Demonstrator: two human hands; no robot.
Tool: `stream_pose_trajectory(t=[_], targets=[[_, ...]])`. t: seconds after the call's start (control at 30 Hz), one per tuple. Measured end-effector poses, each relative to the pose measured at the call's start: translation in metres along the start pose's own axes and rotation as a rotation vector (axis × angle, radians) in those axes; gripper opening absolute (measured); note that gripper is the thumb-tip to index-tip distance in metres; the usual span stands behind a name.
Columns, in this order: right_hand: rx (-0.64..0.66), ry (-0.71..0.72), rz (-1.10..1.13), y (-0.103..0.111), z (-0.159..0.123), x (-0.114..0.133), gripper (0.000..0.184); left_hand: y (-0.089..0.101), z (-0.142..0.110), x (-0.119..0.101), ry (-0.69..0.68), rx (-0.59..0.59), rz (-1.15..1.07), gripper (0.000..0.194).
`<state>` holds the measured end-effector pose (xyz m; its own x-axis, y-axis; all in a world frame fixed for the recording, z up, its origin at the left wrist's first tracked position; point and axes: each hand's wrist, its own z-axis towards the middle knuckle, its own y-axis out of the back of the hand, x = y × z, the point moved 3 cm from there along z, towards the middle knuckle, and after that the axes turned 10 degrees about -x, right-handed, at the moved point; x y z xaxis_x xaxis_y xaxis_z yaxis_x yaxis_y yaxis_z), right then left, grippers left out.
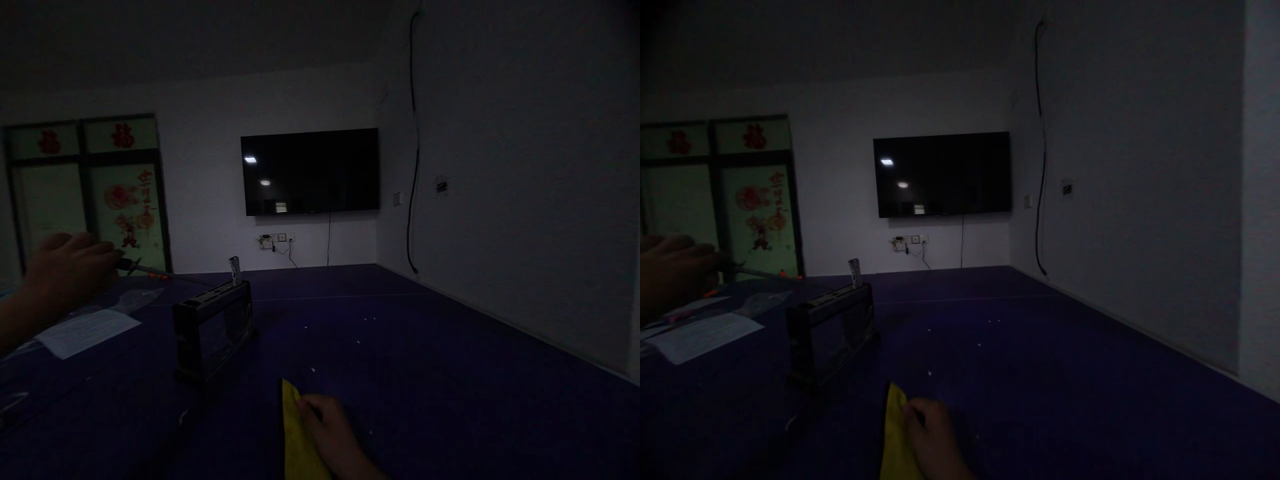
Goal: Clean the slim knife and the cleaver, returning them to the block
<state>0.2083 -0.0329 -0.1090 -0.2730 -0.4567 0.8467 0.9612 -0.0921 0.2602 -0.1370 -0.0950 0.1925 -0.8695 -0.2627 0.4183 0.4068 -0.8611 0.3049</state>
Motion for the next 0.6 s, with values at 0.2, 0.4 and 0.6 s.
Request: stream_pose_trajectory(t=[0.2,0.4,0.6], targets=[[0.018,-0.013,0.006,0.0,0.001,-0.003,0.059,-0.019,0.006,-0.003,-0.111,0.028,0.136,0.087],[0.027,-0.04,0.012,-0.003,0.005,-0.01,0.059,-0.048,0.014,0.001,-0.296,-0.068,0.236,0.037],[0.016,-0.037,0.014,-0.003,0.006,-0.009,0.059,-0.056,0.018,0.0,-0.424,-0.195,0.272,0.023]])
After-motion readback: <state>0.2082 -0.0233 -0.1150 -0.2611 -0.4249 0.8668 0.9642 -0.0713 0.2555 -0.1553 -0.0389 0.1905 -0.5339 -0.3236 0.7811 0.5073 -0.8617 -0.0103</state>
